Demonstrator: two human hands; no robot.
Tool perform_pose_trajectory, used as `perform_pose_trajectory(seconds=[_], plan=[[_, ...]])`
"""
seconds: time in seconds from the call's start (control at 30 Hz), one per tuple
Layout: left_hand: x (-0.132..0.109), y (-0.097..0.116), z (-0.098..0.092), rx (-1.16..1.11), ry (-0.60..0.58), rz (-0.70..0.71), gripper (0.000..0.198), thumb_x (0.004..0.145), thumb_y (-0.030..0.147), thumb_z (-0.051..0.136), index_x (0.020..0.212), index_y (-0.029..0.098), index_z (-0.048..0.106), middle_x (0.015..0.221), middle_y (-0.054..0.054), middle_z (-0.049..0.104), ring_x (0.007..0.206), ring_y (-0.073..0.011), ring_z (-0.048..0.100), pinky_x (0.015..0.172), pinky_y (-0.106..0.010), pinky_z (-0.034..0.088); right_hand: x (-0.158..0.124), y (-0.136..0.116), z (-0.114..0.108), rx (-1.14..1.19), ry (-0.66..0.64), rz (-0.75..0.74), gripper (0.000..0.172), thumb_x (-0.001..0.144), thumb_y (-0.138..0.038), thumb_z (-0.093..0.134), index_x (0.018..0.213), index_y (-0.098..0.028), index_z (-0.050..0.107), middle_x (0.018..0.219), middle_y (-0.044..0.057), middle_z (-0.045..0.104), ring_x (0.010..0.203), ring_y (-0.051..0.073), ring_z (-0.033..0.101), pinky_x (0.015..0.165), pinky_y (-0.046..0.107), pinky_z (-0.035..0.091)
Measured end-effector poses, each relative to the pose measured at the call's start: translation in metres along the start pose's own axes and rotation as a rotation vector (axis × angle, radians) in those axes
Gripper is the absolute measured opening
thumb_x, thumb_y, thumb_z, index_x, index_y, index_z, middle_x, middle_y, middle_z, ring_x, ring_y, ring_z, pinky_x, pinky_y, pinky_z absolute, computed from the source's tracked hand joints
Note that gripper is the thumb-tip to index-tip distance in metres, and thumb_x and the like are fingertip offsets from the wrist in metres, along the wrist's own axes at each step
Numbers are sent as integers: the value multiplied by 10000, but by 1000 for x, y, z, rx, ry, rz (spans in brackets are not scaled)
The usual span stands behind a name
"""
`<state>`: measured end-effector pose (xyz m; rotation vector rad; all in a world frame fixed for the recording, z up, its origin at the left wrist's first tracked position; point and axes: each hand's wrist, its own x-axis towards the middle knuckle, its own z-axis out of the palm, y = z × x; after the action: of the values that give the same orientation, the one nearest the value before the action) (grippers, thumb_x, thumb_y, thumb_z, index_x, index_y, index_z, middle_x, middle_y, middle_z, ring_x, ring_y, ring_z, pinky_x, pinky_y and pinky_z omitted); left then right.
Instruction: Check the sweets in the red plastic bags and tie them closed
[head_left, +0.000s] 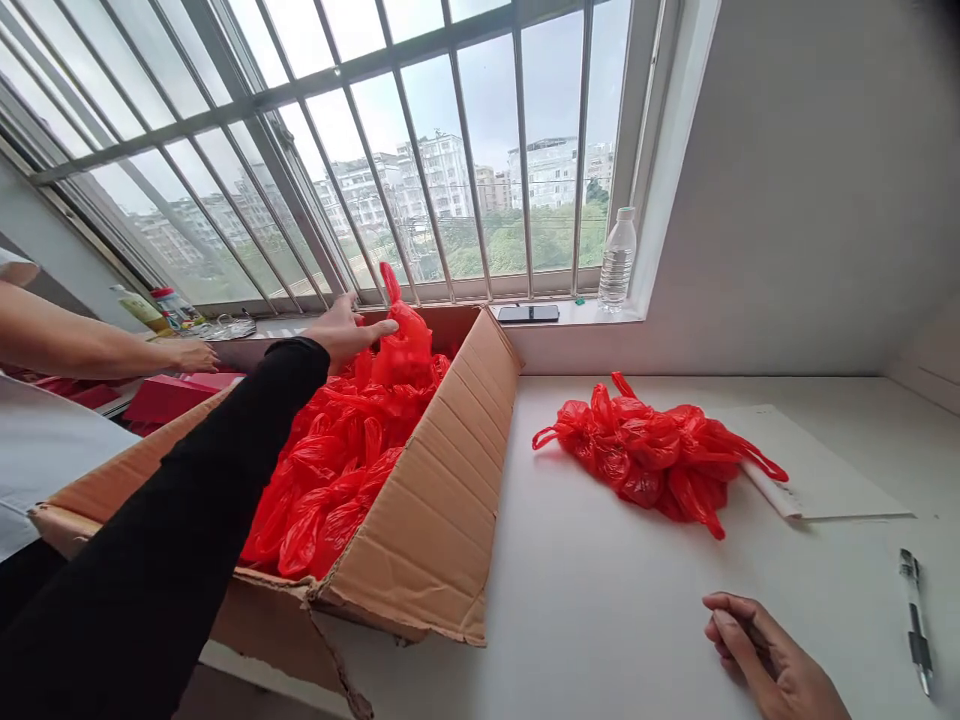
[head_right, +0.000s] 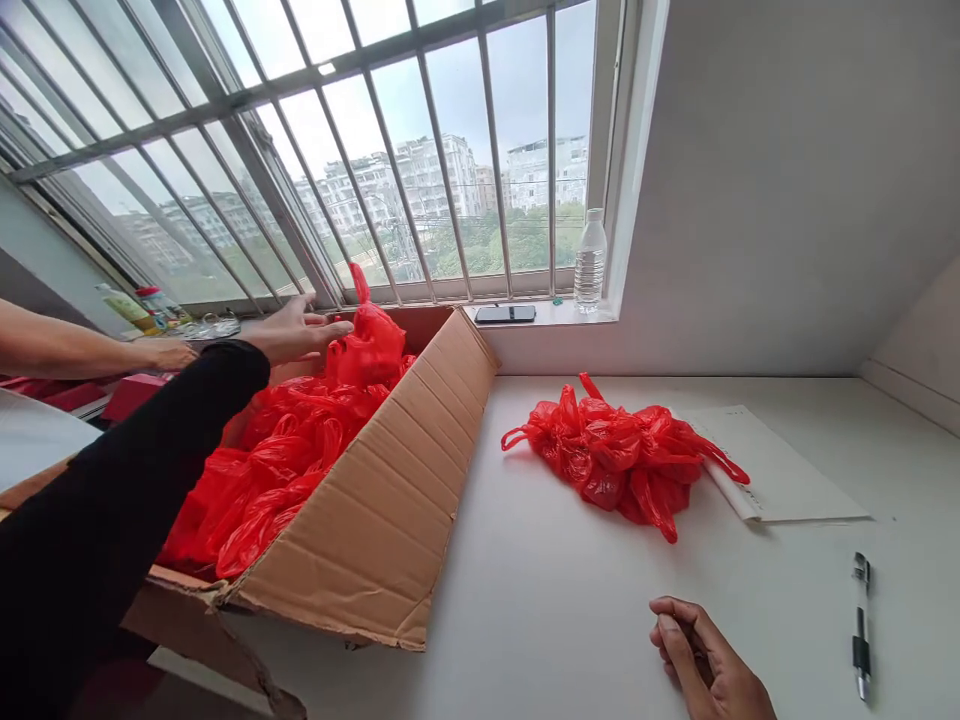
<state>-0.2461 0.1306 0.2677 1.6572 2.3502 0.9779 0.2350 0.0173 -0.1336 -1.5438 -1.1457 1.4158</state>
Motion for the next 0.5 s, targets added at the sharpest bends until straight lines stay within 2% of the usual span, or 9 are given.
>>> perform_pose_trajectory(seconds=[0.07, 0.17, 0.2, 0.23, 0.27, 0.3, 0.33, 0.4, 0.5], plan=[[-16, 3, 7, 52, -117, 85, 638, 907, 546, 602, 1434, 207, 486, 1391, -143, 607, 1106, -273, 673, 923, -465, 556, -2, 0, 1, -5, -11, 10, 577, 789, -709, 637, 1152, -260, 646, 1023, 37, 731, 1030, 235, 711, 916, 275, 593], [-70, 10, 18, 136, -269, 189, 651, 880, 636, 513, 1422, 277, 530, 1301, -76, 697, 1126, -284, 685, 922, -400, 560, -6, -4, 6, -29, -15, 3, 561, 813, -700, 618, 1175, -271, 623, 1016, 32, 735, 1043, 232, 707, 926, 282, 588], [-91, 12, 23, 176, -292, 199, 676, 874, 659, 493, 1421, 265, 537, 1255, -76, 725, 1137, -306, 686, 917, -417, 563, -8, -6, 8, -39, -9, -11, 548, 826, -690, 609, 1187, -278, 615, 1018, 29, 736, 1045, 228, 706, 928, 284, 584], [-110, 13, 29, 222, -309, 209, 698, 840, 657, 551, 1415, 261, 552, 1300, -81, 708, 1176, -339, 668, 952, -449, 546, -9, -9, 10, -54, 0, -26, 531, 837, -680, 602, 1191, -284, 611, 1023, 26, 738, 1043, 224, 706, 931, 287, 580], [-128, 13, 34, 299, -268, 225, 727, 814, 650, 580, 1416, 244, 557, 1381, -100, 659, 1243, -389, 619, 999, -511, 509, -10, -12, 11, -74, 6, -40, 518, 841, -674, 602, 1187, -289, 614, 1021, 26, 740, 1035, 224, 707, 930, 292, 576], [-142, 13, 40, 473, -217, 249, 747, 826, 657, 528, 1448, 243, 524, 1393, -106, 651, 1202, -410, 643, 957, -546, 524, -11, -15, 12, -99, 10, -52, 510, 838, -672, 605, 1178, -291, 622, 1011, 26, 744, 1023, 225, 709, 925, 298, 574], [-153, 12, 45, 613, -185, 238, 761, 848, 632, 491, 1491, 225, 471, 1391, -130, 648, 1143, -427, 672, 901, -565, 540, -12, -18, 13, -124, 13, -61, 506, 833, -673, 609, 1164, -291, 632, 987, 26, 747, 1004, 229, 712, 913, 306, 574], [-161, 12, 52, 844, -168, 160, 754, 899, 578, 409, 1539, 181, 391, 1226, -164, 731, 1003, -437, 722, 814, -569, 553, -14, -25, 15, -160, 31, -82, 497, 836, -671, 599, 1149, -288, 646, 916, 24, 744, 950, 233, 716, 878, 318, 576], [-155, 7, 53, 951, -228, 46, 713, 952, 548, 335, 1560, 176, 347, 961, -138, 784, 973, -420, 731, 819, -535, 543, -17, -36, 18, -186, 61, -134, 451, 890, -639, 545, 1156, -289, 645, 859, 13, 725, 874, 218, 705, 838, 318, 564]])
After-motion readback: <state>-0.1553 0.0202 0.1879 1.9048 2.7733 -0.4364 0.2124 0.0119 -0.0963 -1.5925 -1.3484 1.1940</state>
